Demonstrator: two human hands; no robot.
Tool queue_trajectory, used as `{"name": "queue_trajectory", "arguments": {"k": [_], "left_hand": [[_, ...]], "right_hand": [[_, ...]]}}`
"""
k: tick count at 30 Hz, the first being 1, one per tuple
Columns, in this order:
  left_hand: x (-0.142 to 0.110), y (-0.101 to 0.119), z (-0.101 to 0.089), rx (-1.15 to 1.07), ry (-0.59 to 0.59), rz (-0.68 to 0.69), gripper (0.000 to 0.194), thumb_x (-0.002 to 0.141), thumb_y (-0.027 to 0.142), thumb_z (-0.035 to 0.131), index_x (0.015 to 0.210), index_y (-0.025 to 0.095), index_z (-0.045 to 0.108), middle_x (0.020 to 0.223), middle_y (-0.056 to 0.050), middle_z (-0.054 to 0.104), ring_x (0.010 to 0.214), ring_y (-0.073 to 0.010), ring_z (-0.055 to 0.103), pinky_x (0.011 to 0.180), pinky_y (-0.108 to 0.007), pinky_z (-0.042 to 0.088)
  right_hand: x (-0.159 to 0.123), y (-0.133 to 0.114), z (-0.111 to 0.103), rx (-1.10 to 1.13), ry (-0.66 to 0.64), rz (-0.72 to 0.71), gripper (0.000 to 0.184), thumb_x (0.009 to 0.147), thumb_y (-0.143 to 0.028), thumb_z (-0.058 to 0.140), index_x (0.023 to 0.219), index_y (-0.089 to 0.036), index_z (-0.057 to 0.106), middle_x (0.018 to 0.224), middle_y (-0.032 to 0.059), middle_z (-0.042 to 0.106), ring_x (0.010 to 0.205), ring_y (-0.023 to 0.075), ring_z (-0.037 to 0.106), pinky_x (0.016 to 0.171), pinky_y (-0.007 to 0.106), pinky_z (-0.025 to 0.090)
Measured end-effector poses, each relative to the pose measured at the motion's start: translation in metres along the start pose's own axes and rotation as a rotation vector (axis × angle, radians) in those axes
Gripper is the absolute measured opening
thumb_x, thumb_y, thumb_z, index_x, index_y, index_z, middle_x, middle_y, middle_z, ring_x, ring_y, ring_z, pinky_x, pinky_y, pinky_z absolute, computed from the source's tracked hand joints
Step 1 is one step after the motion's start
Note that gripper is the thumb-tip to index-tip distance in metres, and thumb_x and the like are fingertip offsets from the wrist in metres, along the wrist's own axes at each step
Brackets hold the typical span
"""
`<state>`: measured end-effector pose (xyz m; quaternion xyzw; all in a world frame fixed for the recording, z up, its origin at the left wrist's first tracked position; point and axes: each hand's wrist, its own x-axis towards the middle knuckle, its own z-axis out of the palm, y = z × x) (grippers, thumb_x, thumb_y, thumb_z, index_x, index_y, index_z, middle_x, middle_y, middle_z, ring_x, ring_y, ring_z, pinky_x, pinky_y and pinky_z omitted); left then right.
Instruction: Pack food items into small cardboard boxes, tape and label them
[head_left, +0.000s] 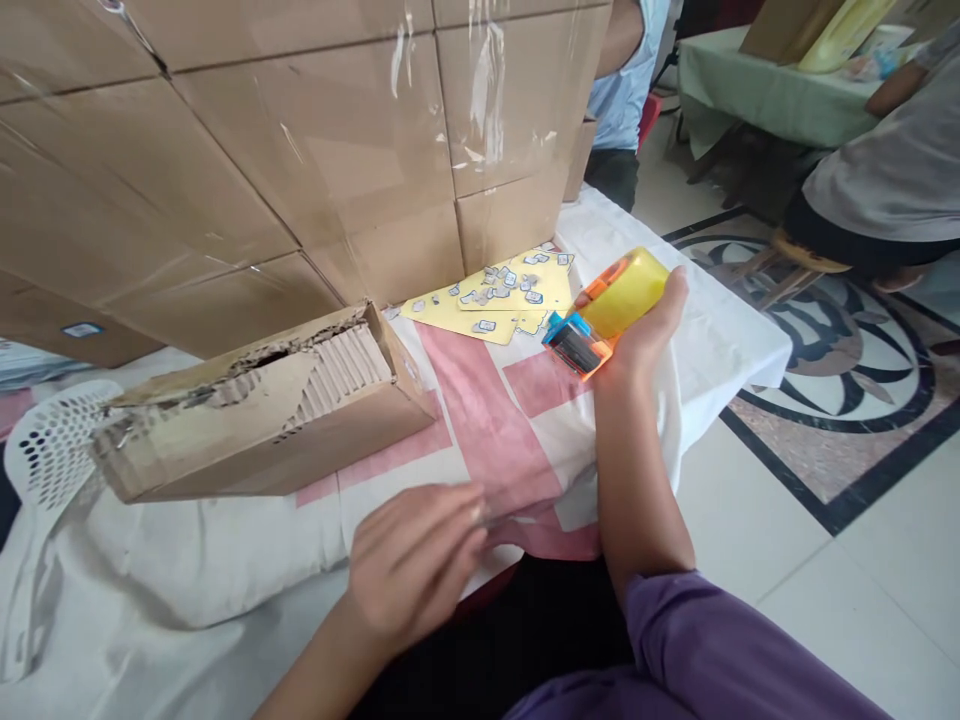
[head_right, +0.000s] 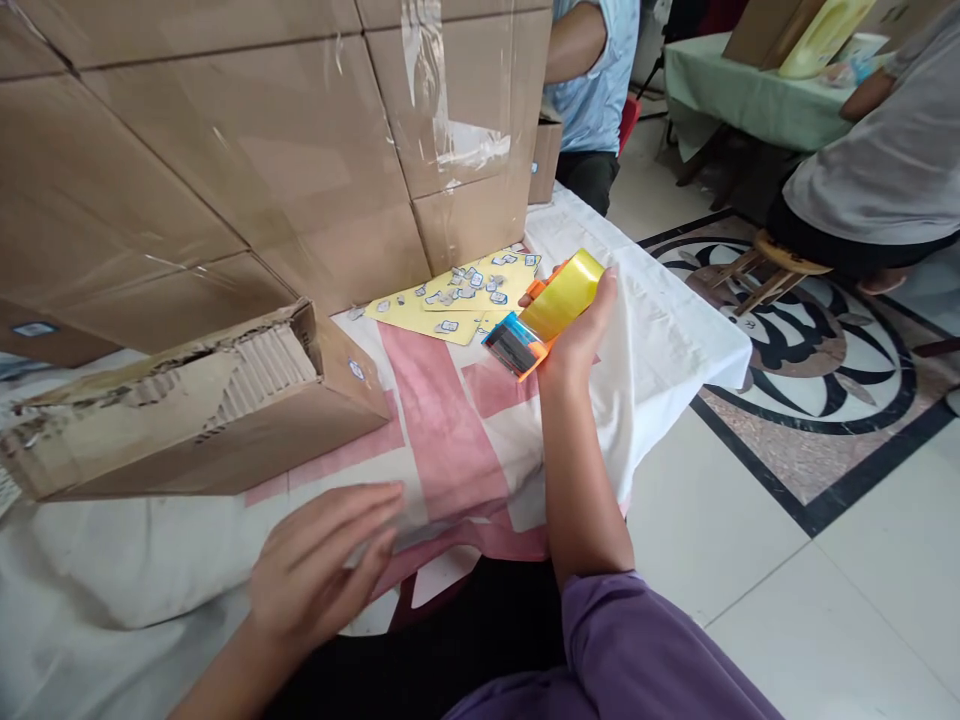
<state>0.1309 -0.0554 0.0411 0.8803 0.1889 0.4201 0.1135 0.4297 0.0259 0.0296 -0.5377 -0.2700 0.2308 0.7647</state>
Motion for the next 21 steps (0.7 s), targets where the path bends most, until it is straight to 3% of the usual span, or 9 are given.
{"name": "queue_trajectory", "arguments": {"k": [2,4,8,15,18,21], "left_hand": [[-0.002,-0.011,0.009,-0.038,0.039,-0.118,0.016,0.089,0.009,0.067,0.102,0.016,0.072,0.103,-0.01,0.079,0.092,-0.0191,0.077,0.08,-0.029,0.065],[-0.006,-0.019,0.018,-0.105,0.048,-0.238,0.019,0.088,0.006,0.067,0.103,0.017,0.073,0.108,-0.01,0.078,0.098,-0.0192,0.076,0.085,-0.03,0.064],[-0.015,-0.026,0.024,-0.215,0.01,-0.36,0.025,0.09,0.003,0.062,0.104,0.02,0.073,0.115,-0.009,0.075,0.106,-0.0185,0.073,0.091,-0.032,0.061],[-0.017,-0.031,0.025,-0.354,0.007,-0.52,0.021,0.094,0.009,0.063,0.105,0.022,0.076,0.091,-0.003,0.076,0.078,-0.0124,0.07,0.076,-0.026,0.057],[-0.015,-0.03,0.026,-0.382,0.01,-0.584,0.016,0.093,0.013,0.066,0.101,0.021,0.076,0.083,-0.001,0.074,0.075,-0.011,0.069,0.075,-0.024,0.056],[-0.015,-0.029,0.026,-0.5,0.023,-0.656,0.025,0.095,0.015,0.065,0.117,0.023,0.072,0.09,-0.002,0.077,0.068,-0.0092,0.067,0.072,-0.024,0.057]], "right_hand": [[-0.001,-0.007,-0.003,0.107,0.049,0.019,0.054,0.09,-0.071,0.023,0.091,-0.027,0.054,0.083,0.0065,0.067,0.071,0.0208,0.068,0.067,0.036,0.052],[-0.004,-0.009,-0.002,0.076,0.017,0.039,0.049,0.09,-0.065,0.022,0.091,-0.026,0.053,0.085,0.0086,0.068,0.071,0.0192,0.069,0.067,0.034,0.05],[-0.005,-0.001,0.003,-0.026,-0.002,0.034,0.057,0.09,-0.07,0.016,0.095,-0.025,0.05,0.094,0.0118,0.07,0.079,0.0235,0.072,0.066,0.037,0.05],[-0.003,0.013,0.005,-0.084,-0.069,0.02,0.074,0.091,-0.082,0.013,0.099,-0.026,0.061,0.089,0.0084,0.072,0.09,0.0261,0.074,0.072,0.039,0.054],[-0.008,0.012,0.011,0.063,-0.084,0.108,0.071,0.091,-0.083,0.024,0.098,-0.024,0.063,0.087,0.0077,0.073,0.085,0.0246,0.074,0.07,0.037,0.056],[-0.013,0.012,0.019,0.15,-0.084,0.194,0.068,0.089,-0.084,0.031,0.095,-0.024,0.063,0.085,0.0073,0.072,0.08,0.0258,0.075,0.067,0.04,0.058]]}}
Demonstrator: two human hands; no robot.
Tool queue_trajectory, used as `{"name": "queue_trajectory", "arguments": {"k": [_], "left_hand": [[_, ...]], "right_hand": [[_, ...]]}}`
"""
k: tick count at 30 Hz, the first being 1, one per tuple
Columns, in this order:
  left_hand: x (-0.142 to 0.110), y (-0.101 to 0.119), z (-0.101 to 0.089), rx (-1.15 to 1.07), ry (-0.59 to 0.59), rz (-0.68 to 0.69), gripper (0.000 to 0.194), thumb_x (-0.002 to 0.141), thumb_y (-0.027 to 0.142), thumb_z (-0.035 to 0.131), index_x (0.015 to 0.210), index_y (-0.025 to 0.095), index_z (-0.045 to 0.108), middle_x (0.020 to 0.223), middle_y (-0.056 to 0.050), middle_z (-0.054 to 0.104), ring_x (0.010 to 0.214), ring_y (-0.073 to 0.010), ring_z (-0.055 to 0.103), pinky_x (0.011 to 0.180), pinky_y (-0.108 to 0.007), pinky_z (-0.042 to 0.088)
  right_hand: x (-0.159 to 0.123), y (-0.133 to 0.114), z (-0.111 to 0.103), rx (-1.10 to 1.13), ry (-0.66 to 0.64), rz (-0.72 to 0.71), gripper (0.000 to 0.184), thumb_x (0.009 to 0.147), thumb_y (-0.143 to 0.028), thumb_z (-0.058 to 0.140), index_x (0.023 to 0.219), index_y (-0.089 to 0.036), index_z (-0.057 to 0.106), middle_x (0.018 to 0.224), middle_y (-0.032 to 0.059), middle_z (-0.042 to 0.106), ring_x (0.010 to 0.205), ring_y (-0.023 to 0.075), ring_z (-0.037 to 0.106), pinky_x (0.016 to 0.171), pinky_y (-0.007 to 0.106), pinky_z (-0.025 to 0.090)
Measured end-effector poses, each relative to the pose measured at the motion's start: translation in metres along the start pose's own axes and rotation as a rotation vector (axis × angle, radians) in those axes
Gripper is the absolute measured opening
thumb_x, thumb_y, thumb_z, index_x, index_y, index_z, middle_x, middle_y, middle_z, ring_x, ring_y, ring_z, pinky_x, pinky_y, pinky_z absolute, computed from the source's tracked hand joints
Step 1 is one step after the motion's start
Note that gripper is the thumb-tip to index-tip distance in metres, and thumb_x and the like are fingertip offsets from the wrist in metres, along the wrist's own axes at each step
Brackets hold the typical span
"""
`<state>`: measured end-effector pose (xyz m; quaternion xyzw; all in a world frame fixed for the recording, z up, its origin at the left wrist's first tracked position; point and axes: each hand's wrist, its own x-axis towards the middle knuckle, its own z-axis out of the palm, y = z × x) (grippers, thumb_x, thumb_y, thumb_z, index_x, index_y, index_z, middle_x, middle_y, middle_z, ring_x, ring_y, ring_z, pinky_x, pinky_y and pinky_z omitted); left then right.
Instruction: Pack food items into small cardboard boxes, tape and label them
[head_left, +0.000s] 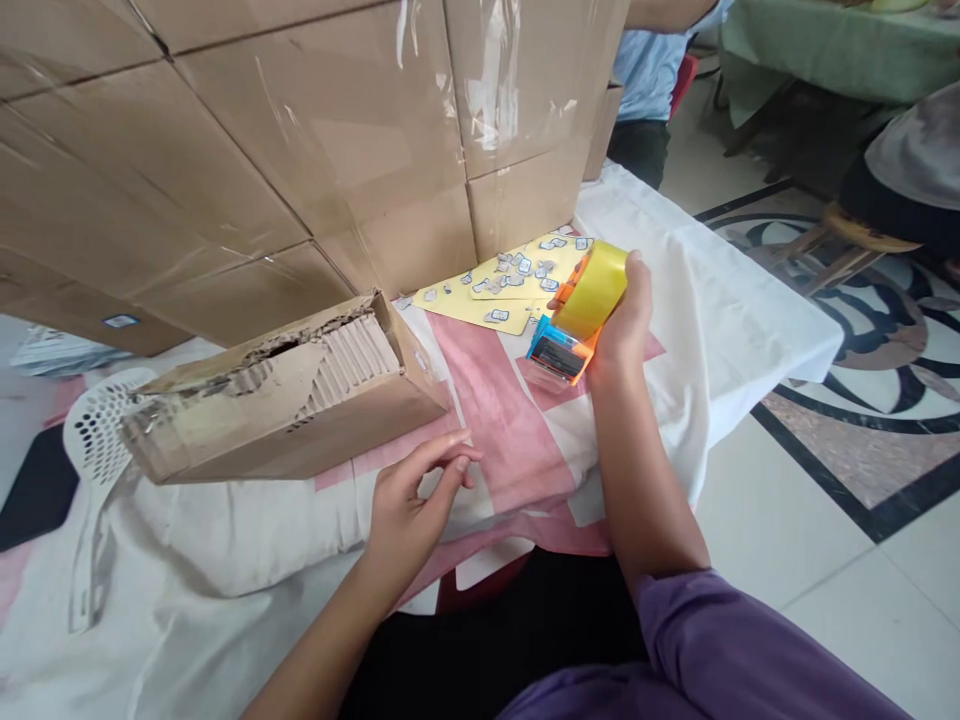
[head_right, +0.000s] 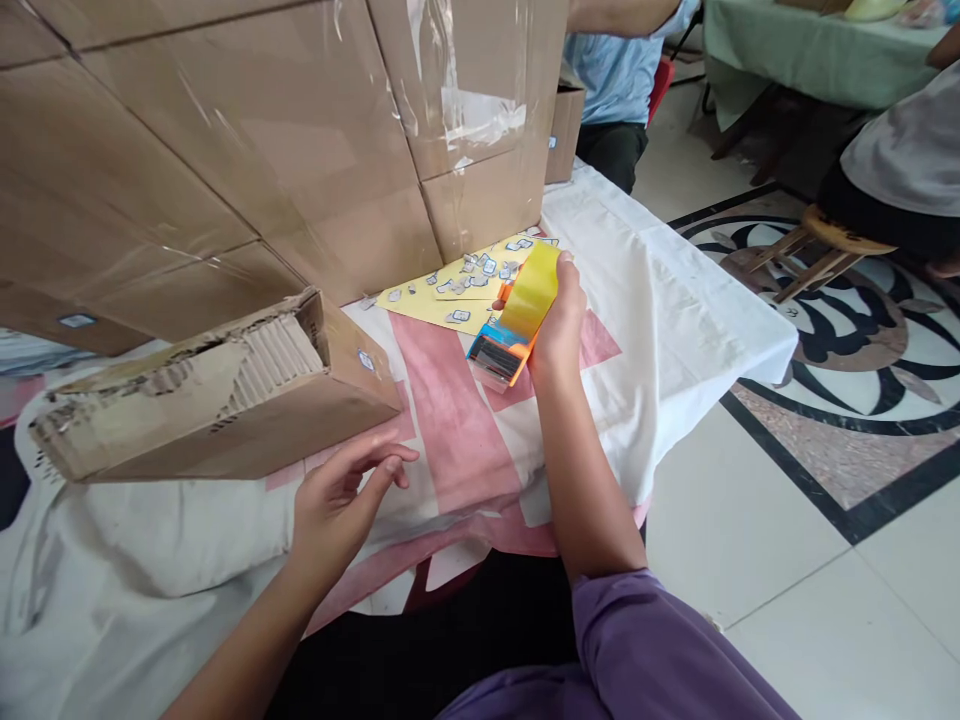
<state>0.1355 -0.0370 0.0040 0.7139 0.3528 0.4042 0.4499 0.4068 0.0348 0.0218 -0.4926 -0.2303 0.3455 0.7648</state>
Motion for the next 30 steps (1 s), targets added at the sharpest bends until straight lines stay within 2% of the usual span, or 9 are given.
{"name": "queue_trajectory", "arguments": {"k": [3,6,10,13,18,22,25,28,30], "left_hand": [[0.0,0.002,0.0,-0.144,-0.025,-0.108,0.029,0.096,0.02,0.064,0.125,0.023,0.067,0.084,-0.001,0.076,0.062,-0.0091,0.065,0.065,-0.023,0.055],[0.003,0.002,-0.001,-0.203,0.002,-0.164,0.023,0.095,0.024,0.067,0.118,0.022,0.072,0.084,-0.003,0.075,0.067,-0.0105,0.066,0.066,-0.023,0.056],[0.009,-0.003,-0.003,-0.202,0.062,-0.081,0.016,0.09,0.026,0.073,0.105,0.023,0.078,0.108,-0.01,0.074,0.081,-0.0137,0.067,0.067,-0.025,0.055],[0.011,-0.004,-0.004,-0.204,0.07,-0.017,0.009,0.088,0.021,0.075,0.096,0.024,0.079,0.095,-0.007,0.074,0.083,-0.0147,0.068,0.07,-0.026,0.056],[0.009,-0.001,-0.006,-0.244,0.027,0.023,0.011,0.086,0.014,0.076,0.091,0.023,0.079,0.083,-0.004,0.076,0.08,-0.014,0.07,0.071,-0.025,0.057],[0.007,0.0,-0.007,-0.268,0.034,-0.032,0.008,0.088,0.018,0.075,0.092,0.024,0.079,0.079,-0.003,0.075,0.075,-0.0132,0.069,0.069,-0.025,0.056],[0.007,-0.001,-0.009,-0.251,0.046,-0.088,0.007,0.091,0.027,0.074,0.091,0.022,0.079,0.076,-0.004,0.073,0.072,-0.0138,0.068,0.067,-0.026,0.055],[0.006,-0.002,-0.012,-0.246,0.03,-0.108,0.015,0.093,0.033,0.071,0.091,0.021,0.078,0.074,-0.004,0.072,0.072,-0.0143,0.066,0.066,-0.027,0.054],[0.006,-0.004,-0.014,-0.259,0.0,-0.117,0.019,0.095,0.036,0.068,0.092,0.021,0.078,0.074,-0.005,0.071,0.072,-0.015,0.065,0.067,-0.029,0.054]], "right_hand": [[-0.001,0.003,0.004,-0.009,-0.028,0.033,0.061,0.09,-0.079,0.035,0.093,-0.025,0.063,0.084,0.0074,0.071,0.085,0.0283,0.076,0.067,0.043,0.06],[-0.002,0.004,0.006,0.011,-0.049,0.054,0.051,0.092,-0.07,0.04,0.094,-0.025,0.064,0.086,0.0076,0.073,0.093,0.0292,0.076,0.068,0.042,0.062],[-0.008,0.003,0.01,-0.033,-0.069,0.046,0.037,0.093,-0.059,0.05,0.091,-0.025,0.065,0.086,0.0063,0.073,0.098,0.0298,0.076,0.071,0.043,0.063],[-0.011,0.003,0.013,-0.073,-0.115,0.022,0.028,0.086,-0.051,0.067,0.088,-0.023,0.066,0.084,0.0055,0.074,0.097,0.031,0.075,0.073,0.044,0.064],[-0.007,0.006,0.01,-0.139,-0.295,0.156,0.035,0.074,-0.048,0.084,0.088,-0.022,0.065,0.076,0.0031,0.072,0.079,0.0264,0.074,0.071,0.042,0.064],[-0.002,0.007,0.003,-0.234,-0.38,0.196,0.036,0.075,-0.049,0.084,0.09,-0.021,0.066,0.076,0.0035,0.072,0.075,0.025,0.073,0.067,0.04,0.062],[-0.004,0.005,0.001,-0.361,-0.307,0.089,0.035,0.077,-0.049,0.083,0.091,-0.023,0.064,0.078,0.0022,0.071,0.078,0.0246,0.071,0.068,0.039,0.06],[-0.018,-0.009,0.004,-0.499,-0.211,-0.206,0.032,0.081,-0.041,0.081,0.101,-0.025,0.062,0.086,0.0015,0.068,0.088,0.0232,0.068,0.075,0.037,0.058],[-0.035,-0.026,0.01,-0.576,-0.319,-0.373,0.024,0.089,-0.037,0.074,0.108,-0.026,0.063,0.089,0.0021,0.066,0.09,0.0218,0.066,0.078,0.036,0.056]]}}
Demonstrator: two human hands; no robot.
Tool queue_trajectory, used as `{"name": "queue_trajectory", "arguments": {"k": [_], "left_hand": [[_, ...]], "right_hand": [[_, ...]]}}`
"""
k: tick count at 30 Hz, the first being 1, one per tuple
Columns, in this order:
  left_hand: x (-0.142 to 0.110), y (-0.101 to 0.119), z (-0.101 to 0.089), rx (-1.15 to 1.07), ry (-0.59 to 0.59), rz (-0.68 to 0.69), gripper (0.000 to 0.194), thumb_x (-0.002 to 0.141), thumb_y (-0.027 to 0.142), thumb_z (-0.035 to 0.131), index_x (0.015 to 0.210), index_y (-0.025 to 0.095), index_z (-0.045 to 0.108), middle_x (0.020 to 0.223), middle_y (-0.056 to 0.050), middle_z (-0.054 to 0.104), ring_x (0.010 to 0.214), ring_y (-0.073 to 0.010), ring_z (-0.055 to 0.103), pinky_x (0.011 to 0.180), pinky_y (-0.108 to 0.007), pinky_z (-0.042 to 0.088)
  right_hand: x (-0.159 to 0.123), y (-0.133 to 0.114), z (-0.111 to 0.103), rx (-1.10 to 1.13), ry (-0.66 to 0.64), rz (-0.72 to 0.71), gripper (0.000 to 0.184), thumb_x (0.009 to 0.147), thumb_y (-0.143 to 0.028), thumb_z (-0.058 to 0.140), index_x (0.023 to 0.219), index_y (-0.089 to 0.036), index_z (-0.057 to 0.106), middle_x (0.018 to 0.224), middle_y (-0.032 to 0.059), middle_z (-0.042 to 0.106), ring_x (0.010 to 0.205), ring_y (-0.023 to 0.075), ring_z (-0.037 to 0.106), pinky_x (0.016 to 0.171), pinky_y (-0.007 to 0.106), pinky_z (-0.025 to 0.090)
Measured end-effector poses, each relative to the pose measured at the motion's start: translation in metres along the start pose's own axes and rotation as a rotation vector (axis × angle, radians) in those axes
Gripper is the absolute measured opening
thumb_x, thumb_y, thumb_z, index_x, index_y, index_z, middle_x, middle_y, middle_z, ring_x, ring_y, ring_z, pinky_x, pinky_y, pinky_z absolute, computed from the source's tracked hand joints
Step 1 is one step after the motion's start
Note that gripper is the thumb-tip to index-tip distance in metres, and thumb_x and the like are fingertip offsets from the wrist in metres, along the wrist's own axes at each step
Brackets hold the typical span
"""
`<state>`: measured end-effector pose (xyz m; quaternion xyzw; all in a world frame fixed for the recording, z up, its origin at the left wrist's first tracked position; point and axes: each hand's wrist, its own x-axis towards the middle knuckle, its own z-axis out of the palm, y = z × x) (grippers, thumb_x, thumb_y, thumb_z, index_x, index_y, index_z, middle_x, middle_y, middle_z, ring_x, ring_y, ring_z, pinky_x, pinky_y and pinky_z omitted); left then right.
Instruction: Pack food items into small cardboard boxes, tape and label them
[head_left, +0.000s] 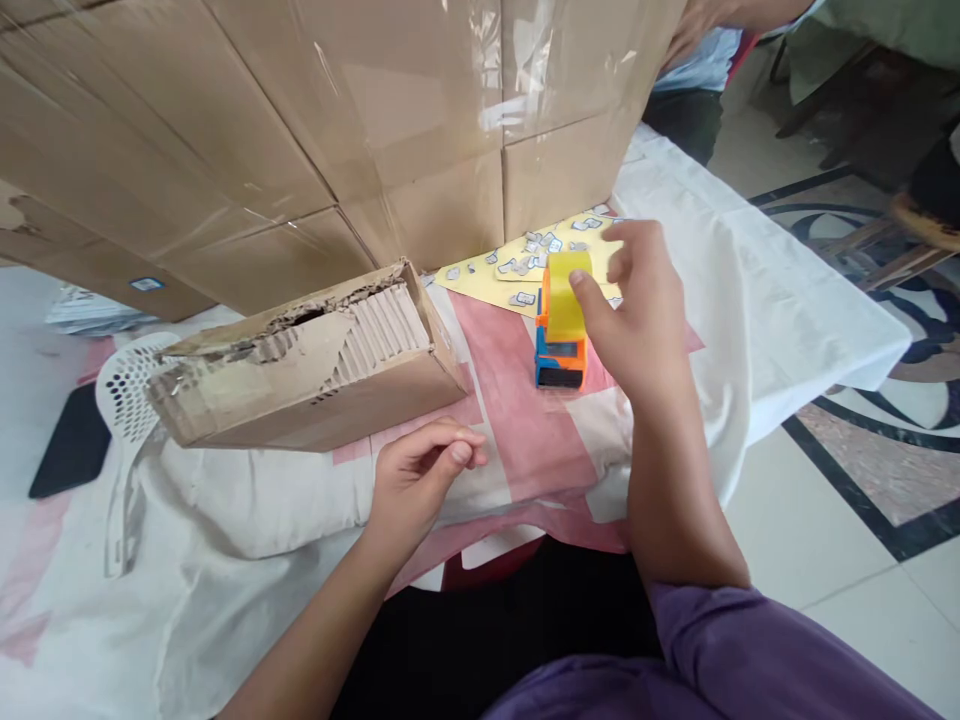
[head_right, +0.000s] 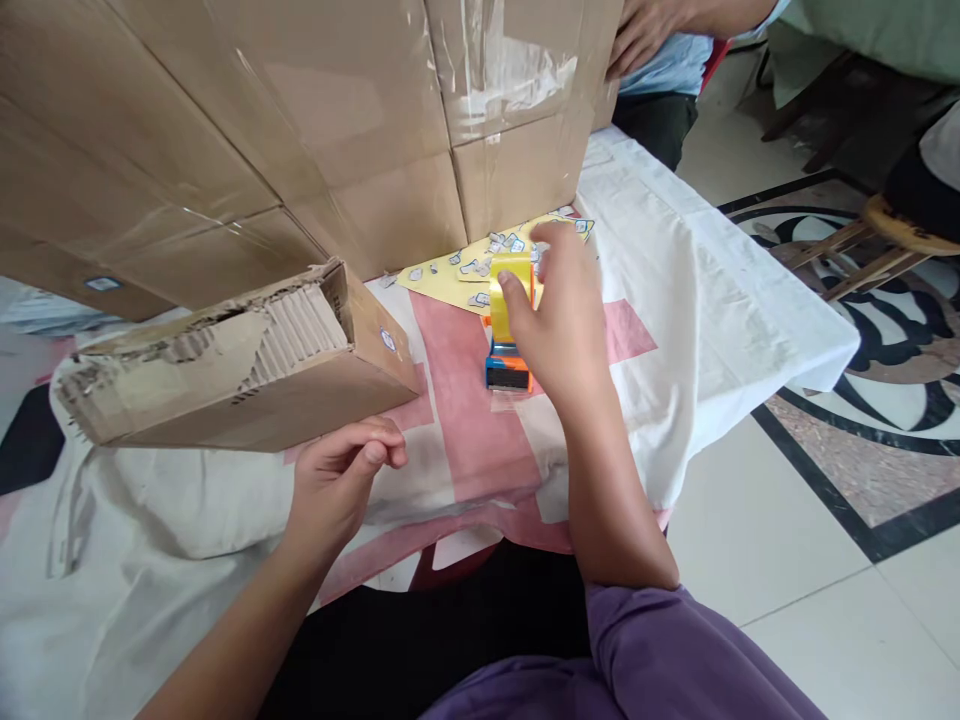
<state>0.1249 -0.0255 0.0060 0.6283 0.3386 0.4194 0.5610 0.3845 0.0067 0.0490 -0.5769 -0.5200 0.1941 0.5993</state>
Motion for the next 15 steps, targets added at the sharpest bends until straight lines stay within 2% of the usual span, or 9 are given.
{"name": "queue_trajectory", "arguments": {"k": [1,4,6,8,10,15], "left_hand": [[0.0,-0.001,-0.001,-0.011,-0.016,-0.003,0.02,0.096,0.038,0.066,0.092,0.021,0.078,0.074,-0.005,0.071,0.073,-0.0152,0.065,0.068,-0.029,0.054],[-0.001,-0.003,-0.005,-0.053,-0.043,-0.002,0.023,0.097,0.04,0.064,0.093,0.023,0.077,0.075,-0.005,0.07,0.073,-0.0153,0.064,0.07,-0.03,0.053],[-0.001,-0.005,-0.006,-0.073,-0.05,0.01,0.023,0.097,0.041,0.064,0.093,0.022,0.076,0.074,-0.004,0.069,0.073,-0.0154,0.064,0.07,-0.03,0.052],[-0.002,-0.006,-0.007,-0.09,-0.057,0.019,0.021,0.097,0.039,0.064,0.093,0.022,0.076,0.074,-0.004,0.07,0.073,-0.0161,0.065,0.072,-0.032,0.053],[-0.003,-0.007,-0.007,-0.102,-0.055,0.016,0.019,0.098,0.037,0.064,0.092,0.023,0.076,0.075,-0.004,0.072,0.075,-0.016,0.066,0.074,-0.032,0.053],[-0.003,-0.005,-0.007,-0.114,-0.019,-0.016,0.019,0.097,0.04,0.065,0.092,0.026,0.077,0.074,-0.001,0.072,0.073,-0.0142,0.066,0.075,-0.03,0.052]], "right_hand": [[-0.005,-0.013,0.0,-0.021,-0.114,-0.074,0.019,0.093,-0.035,0.069,0.109,-0.026,0.065,0.089,0.0022,0.066,0.088,0.0206,0.065,0.077,0.035,0.055],[-0.019,-0.043,0.004,0.012,-0.59,-0.268,0.013,0.096,-0.029,0.064,0.108,-0.024,0.068,0.088,0.0008,0.068,0.078,0.0157,0.062,0.072,0.03,0.051],[-0.024,-0.053,0.011,0.069,-0.802,-0.364,0.014,0.097,-0.025,0.063,0.11,-0.022,0.067,0.091,0.001,0.069,0.078,0.0139,0.061,0.072,0.028,0.05],[-0.026,-0.056,0.018,0.098,-0.888,-0.418,0.013,0.1,-0.019,0.058,0.109,-0.02,0.067,0.093,0.0019,0.069,0.082,0.0133,0.062,0.075,0.028,0.049],[-0.026,-0.055,0.022,0.113,-0.919,-0.447,0.015,0.101,-0.015,0.054,0.103,-0.019,0.068,0.093,0.0023,0.069,0.083,0.0131,0.063,0.076,0.027,0.049],[-0.026,-0.055,0.02,0.08,-0.949,-0.411,0.015,0.099,-0.013,0.055,0.099,-0.019,0.069,0.097,0.003,0.068,0.085,0.013,0.062,0.075,0.028,0.048]]}}
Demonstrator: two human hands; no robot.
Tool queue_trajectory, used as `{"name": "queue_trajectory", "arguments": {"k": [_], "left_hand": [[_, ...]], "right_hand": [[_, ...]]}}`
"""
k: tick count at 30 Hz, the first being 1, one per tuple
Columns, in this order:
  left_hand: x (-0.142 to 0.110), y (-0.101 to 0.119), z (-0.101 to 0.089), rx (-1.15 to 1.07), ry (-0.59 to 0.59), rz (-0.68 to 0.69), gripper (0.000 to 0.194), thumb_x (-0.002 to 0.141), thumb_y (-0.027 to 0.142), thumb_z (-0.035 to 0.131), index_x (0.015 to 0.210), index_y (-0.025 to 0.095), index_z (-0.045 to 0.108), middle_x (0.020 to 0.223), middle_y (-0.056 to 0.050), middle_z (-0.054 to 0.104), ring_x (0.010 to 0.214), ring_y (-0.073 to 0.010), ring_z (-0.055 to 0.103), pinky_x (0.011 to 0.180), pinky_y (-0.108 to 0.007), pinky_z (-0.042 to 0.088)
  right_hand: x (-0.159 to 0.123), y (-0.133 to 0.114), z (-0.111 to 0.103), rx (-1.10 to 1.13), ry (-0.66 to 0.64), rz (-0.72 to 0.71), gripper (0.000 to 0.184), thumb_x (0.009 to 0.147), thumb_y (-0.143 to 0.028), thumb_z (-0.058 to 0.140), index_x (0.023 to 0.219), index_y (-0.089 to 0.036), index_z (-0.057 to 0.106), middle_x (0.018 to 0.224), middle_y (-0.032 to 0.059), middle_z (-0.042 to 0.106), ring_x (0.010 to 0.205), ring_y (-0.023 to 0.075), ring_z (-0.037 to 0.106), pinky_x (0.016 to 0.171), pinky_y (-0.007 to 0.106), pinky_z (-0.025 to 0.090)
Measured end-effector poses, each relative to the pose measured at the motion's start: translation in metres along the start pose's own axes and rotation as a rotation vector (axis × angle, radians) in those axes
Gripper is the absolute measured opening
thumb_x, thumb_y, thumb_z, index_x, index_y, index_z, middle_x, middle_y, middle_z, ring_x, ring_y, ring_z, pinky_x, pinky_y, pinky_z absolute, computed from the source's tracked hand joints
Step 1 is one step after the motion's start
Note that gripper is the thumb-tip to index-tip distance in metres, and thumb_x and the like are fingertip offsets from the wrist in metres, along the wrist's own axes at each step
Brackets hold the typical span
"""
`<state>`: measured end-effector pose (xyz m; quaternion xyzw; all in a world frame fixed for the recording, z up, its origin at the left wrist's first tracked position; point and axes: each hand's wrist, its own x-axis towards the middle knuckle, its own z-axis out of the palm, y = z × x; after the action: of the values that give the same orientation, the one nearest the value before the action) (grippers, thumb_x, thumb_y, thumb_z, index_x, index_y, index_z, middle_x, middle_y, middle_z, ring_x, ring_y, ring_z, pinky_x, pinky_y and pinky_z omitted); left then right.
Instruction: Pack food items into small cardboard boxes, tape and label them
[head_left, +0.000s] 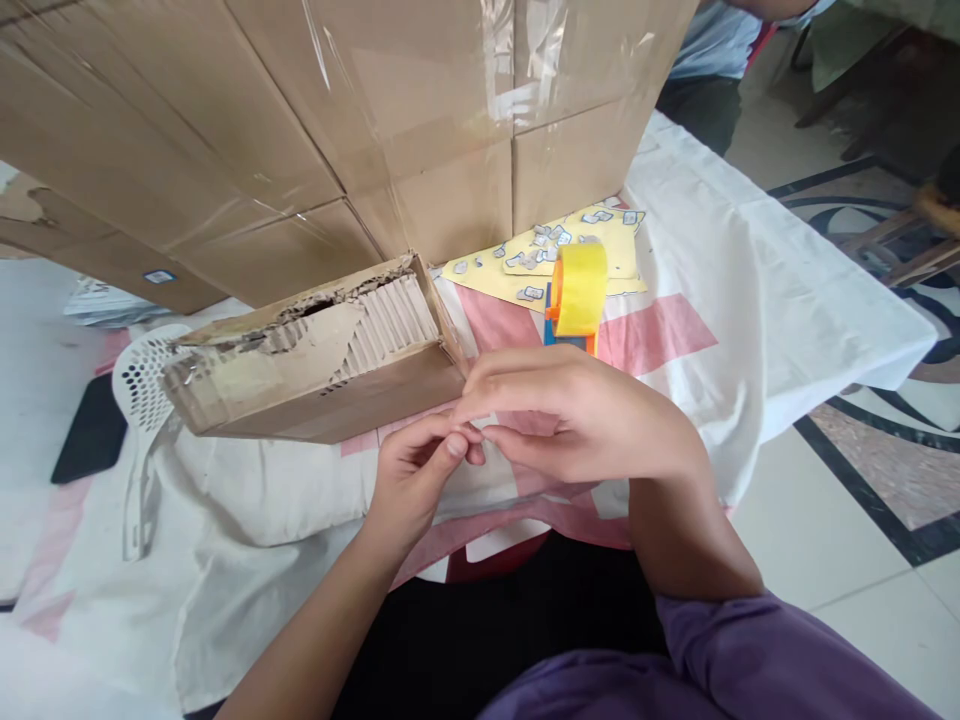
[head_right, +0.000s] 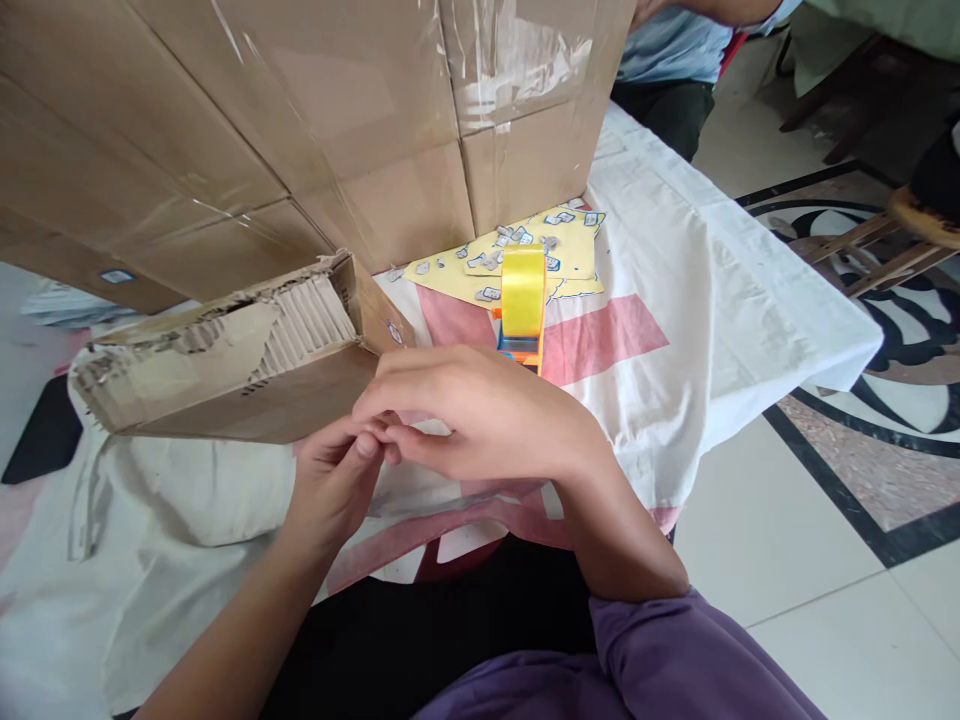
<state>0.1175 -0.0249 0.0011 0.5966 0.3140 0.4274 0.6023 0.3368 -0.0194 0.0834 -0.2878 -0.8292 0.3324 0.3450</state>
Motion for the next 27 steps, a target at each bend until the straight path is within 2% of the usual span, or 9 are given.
{"name": "queue_trajectory", "arguments": {"k": [8,12,16,20,22,24,27], "left_hand": [[0.0,0.004,0.003,-0.05,0.017,-0.021,0.022,0.097,0.042,0.065,0.09,0.025,0.077,0.073,-0.001,0.07,0.074,-0.0136,0.062,0.075,-0.027,0.048],[0.003,0.009,0.007,-0.094,0.073,-0.046,0.018,0.096,0.04,0.066,0.093,0.027,0.078,0.072,0.001,0.067,0.075,-0.0137,0.059,0.077,-0.027,0.046],[0.006,0.017,0.004,-0.033,0.135,-0.131,0.023,0.096,0.036,0.066,0.079,0.024,0.076,0.074,-0.001,0.067,0.076,-0.0149,0.056,0.076,-0.029,0.043],[0.007,0.028,-0.002,0.067,0.143,-0.198,0.031,0.097,0.035,0.062,0.071,0.021,0.074,0.072,-0.003,0.066,0.074,-0.0158,0.054,0.073,-0.03,0.042],[0.006,0.034,0.001,0.109,0.196,-0.191,0.027,0.096,0.034,0.062,0.078,0.021,0.076,0.074,-0.002,0.068,0.073,-0.0154,0.056,0.071,-0.03,0.044],[0.003,0.041,0.006,0.186,0.302,-0.126,0.018,0.095,0.032,0.064,0.098,0.022,0.078,0.079,-0.001,0.071,0.073,-0.015,0.06,0.07,-0.029,0.047],[-0.006,0.05,0.013,0.452,0.404,0.024,0.026,0.094,0.027,0.065,0.118,0.024,0.074,0.09,0.0,0.076,0.079,-0.0142,0.068,0.075,-0.027,0.052]], "right_hand": [[0.0,0.002,0.004,-0.167,0.063,-0.038,0.025,0.104,-0.021,0.052,0.085,-0.017,0.068,0.094,0.0032,0.063,0.08,0.0114,0.059,0.069,0.025,0.042],[0.003,-0.001,0.011,-0.31,0.102,-0.032,0.027,0.105,-0.017,0.048,0.085,-0.017,0.067,0.092,0.002,0.064,0.079,0.0111,0.057,0.067,0.025,0.039],[0.007,-0.001,0.019,-0.539,0.151,-0.063,0.024,0.102,-0.011,0.048,0.086,-0.018,0.064,0.086,-0.0002,0.061,0.076,0.0118,0.051,0.064,0.027,0.033],[0.011,0.003,0.026,-0.6,0.15,-0.079,0.027,0.102,-0.01,0.046,0.085,-0.018,0.064,0.086,-0.0001,0.061,0.077,0.0125,0.051,0.066,0.027,0.033],[0.012,0.003,0.029,-0.594,0.138,-0.071,0.027,0.102,-0.011,0.045,0.084,-0.018,0.065,0.085,0.0001,0.061,0.076,0.0127,0.052,0.067,0.027,0.034],[0.014,0.002,0.032,-0.588,0.137,-0.059,0.026,0.103,-0.013,0.046,0.085,-0.018,0.065,0.084,0.0004,0.061,0.075,0.0129,0.052,0.066,0.027,0.035],[0.016,-0.001,0.036,-0.576,0.152,-0.061,0.024,0.103,-0.014,0.047,0.089,-0.017,0.065,0.084,0.0016,0.063,0.075,0.0136,0.054,0.065,0.027,0.036]]}}
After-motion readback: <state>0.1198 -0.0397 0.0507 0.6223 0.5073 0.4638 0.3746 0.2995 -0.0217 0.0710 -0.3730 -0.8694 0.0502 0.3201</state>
